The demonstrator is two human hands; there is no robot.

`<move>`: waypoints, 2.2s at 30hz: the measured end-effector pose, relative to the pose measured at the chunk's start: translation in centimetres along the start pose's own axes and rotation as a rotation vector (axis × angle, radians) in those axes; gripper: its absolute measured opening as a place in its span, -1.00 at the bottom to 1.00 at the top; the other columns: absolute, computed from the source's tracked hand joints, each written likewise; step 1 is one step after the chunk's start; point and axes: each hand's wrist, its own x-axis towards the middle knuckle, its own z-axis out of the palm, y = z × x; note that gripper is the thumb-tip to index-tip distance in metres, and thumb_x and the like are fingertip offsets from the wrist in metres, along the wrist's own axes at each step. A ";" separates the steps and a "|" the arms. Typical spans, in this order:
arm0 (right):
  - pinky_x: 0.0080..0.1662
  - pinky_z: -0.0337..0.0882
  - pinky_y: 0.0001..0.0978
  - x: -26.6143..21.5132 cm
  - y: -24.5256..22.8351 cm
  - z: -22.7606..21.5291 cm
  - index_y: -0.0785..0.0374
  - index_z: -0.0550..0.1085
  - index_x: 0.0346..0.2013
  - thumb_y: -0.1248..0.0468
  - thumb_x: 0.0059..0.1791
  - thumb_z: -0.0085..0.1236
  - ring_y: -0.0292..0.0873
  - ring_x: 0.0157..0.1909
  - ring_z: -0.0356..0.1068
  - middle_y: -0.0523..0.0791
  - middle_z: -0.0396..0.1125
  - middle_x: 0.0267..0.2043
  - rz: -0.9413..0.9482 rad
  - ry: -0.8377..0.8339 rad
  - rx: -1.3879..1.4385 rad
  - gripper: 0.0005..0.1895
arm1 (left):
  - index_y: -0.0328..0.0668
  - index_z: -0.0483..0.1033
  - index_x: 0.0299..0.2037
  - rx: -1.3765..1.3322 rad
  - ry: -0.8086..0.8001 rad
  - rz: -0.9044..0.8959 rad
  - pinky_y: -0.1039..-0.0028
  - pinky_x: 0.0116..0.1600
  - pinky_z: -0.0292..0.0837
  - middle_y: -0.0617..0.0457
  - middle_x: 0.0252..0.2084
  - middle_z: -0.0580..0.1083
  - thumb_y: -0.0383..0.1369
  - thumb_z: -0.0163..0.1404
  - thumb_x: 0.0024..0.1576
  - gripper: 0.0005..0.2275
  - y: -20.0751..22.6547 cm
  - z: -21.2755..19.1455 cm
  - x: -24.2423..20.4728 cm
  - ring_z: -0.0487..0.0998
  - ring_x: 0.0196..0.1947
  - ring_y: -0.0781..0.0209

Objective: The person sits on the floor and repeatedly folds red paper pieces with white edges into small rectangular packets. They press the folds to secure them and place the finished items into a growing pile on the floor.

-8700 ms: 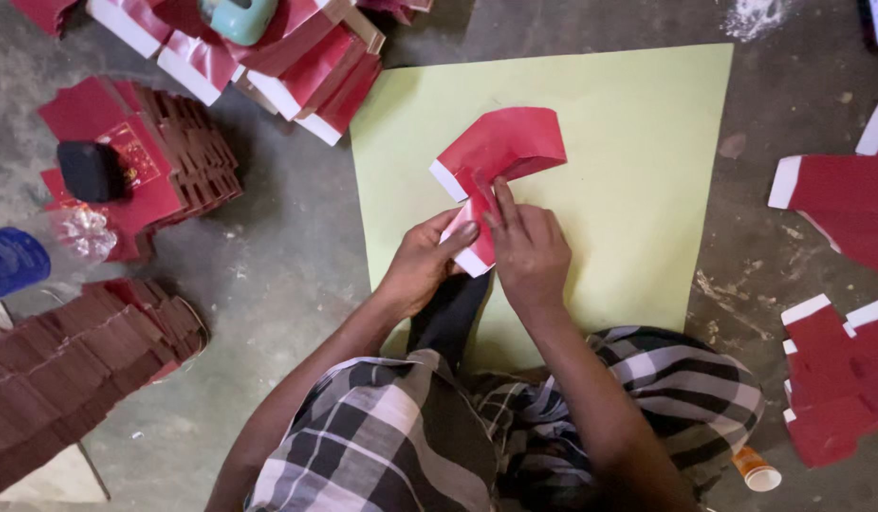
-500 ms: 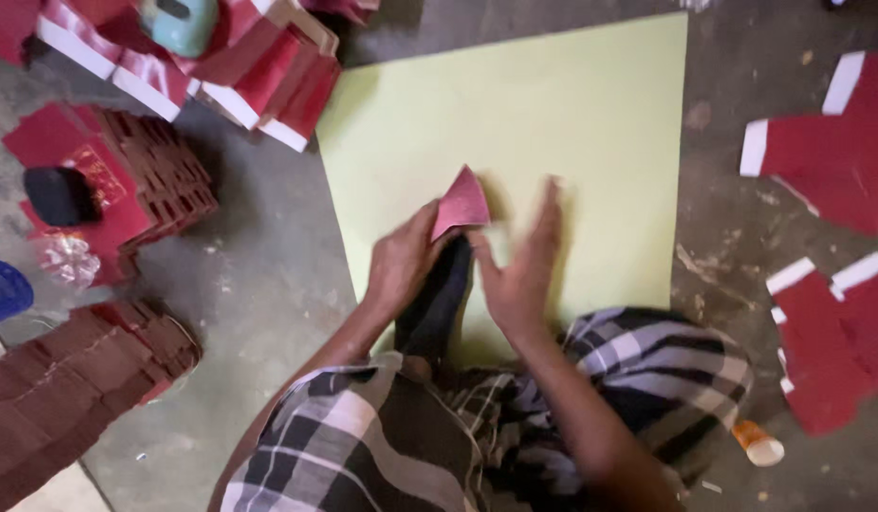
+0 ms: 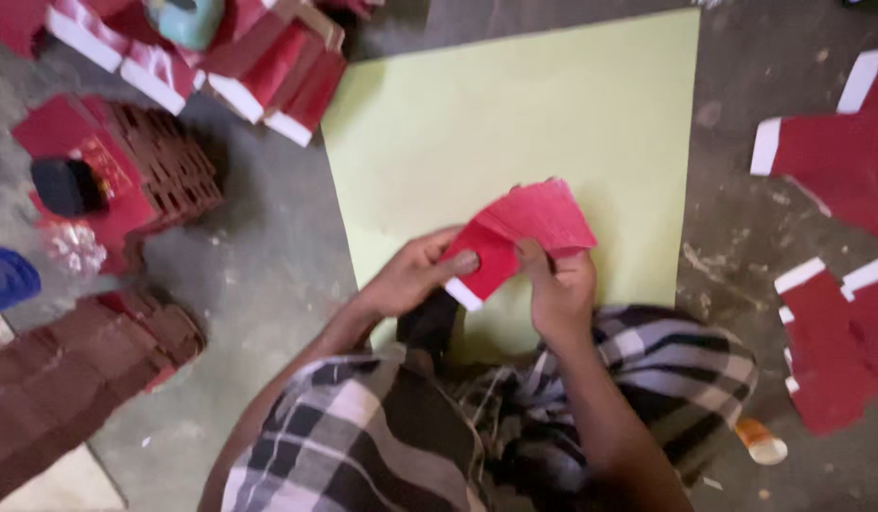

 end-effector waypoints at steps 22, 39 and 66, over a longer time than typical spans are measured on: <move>0.57 -0.39 0.15 -1.3 -1.0 1.2 0.12 -0.19 0.63 -0.12 0.20 -0.08 -0.06 0.63 -0.37 -0.02 -0.37 0.68 -0.571 0.082 -1.155 -0.14 | -0.11 0.32 0.35 1.347 0.255 0.001 0.14 -0.01 0.49 -0.13 0.11 0.52 -0.13 0.17 0.17 -0.43 4.0 -2.2 0.9 0.58 -0.01 -0.14; 0.60 -0.21 -0.04 3.5 7.9 3.3 0.35 -0.19 0.59 -0.28 0.16 -0.28 0.08 0.70 -0.30 0.12 -0.30 0.68 -0.269 0.028 -0.068 -0.04 | -0.32 0.58 0.07 0.429 0.568 0.322 0.49 0.15 0.46 0.04 0.02 0.57 -0.28 -0.03 0.35 -0.73 -6.4 -5.2 3.2 0.54 0.02 0.32; 0.64 -0.23 -0.08 3.5 8.0 1.9 0.23 -0.14 0.60 -0.46 0.12 -0.64 -0.01 0.72 -0.24 0.03 -0.22 0.69 -0.385 -0.170 -0.263 0.02 | -0.30 0.53 0.05 0.566 0.630 0.448 0.47 0.19 0.37 -0.02 -0.01 0.44 -0.31 -0.12 0.42 -0.77 -5.5 -3.3 2.6 0.47 0.03 0.23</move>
